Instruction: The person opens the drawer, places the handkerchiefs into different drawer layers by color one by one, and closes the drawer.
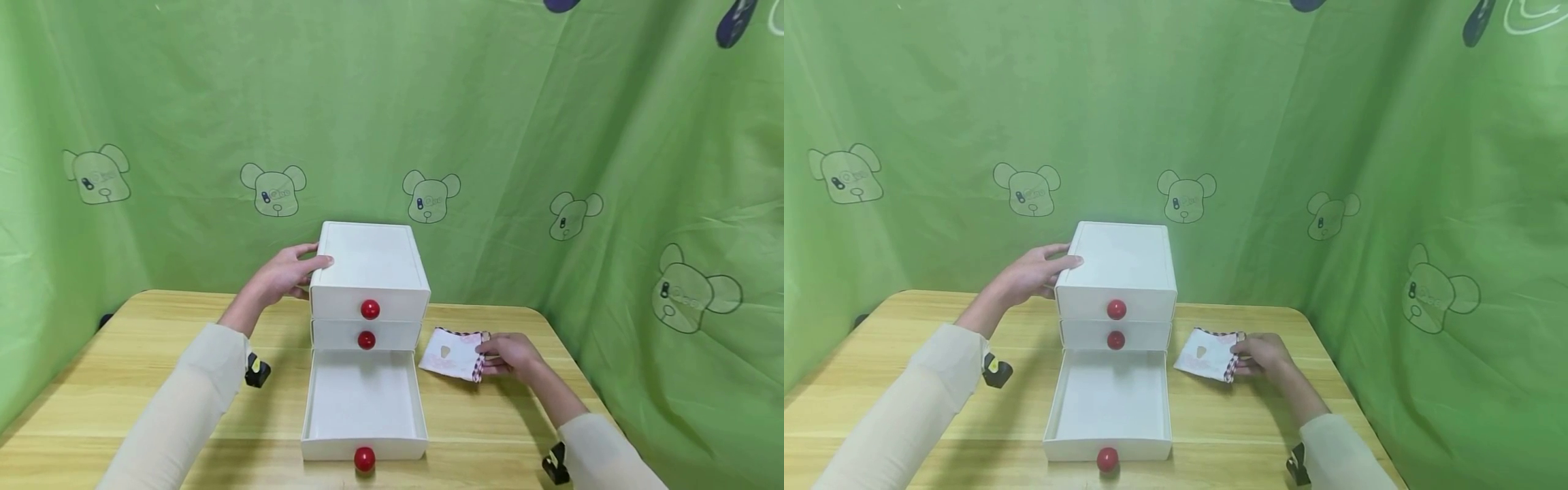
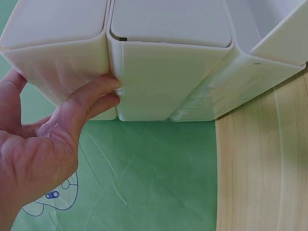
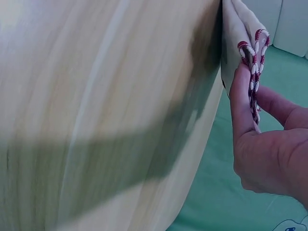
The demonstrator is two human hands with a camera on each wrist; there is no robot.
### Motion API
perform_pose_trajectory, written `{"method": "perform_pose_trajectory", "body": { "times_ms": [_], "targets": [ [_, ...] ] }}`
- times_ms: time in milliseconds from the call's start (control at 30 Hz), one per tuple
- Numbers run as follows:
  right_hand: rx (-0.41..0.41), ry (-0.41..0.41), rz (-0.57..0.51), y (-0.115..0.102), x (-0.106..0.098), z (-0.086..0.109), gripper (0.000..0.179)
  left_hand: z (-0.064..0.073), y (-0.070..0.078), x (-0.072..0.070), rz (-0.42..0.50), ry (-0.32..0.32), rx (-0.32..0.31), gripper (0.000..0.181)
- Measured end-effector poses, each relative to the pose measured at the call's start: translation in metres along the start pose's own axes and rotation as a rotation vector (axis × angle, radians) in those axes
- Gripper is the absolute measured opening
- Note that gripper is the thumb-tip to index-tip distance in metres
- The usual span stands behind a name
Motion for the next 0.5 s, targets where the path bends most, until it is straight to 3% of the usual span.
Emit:
{"method": "perform_pose_trajectory", "body": {
  "times_ms": [200, 500],
  "targets": [
    [-0.029, -0.027, -0.069, -0.015, 0.008, 0.004, 0.039, 0.0, 0.0, 0.001, -0.004, -0.007, 0.001, 0.086],
    [-0.085, -0.035, -0.061, -0.043, 0.016, 0.01, 0.044, 0.0, 0.0, 0.001, -0.006, -0.006, 0.006, 0.085]
  ]
}}
Point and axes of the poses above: each hand's wrist, its own z-axis away from the middle knuckle, its own x-axis out of the palm, y = z × x, the point moved 10 cm from there along -z, towards the middle knuckle, and after that the axes turned 15 degrees about -x, right-handed, at the moved point
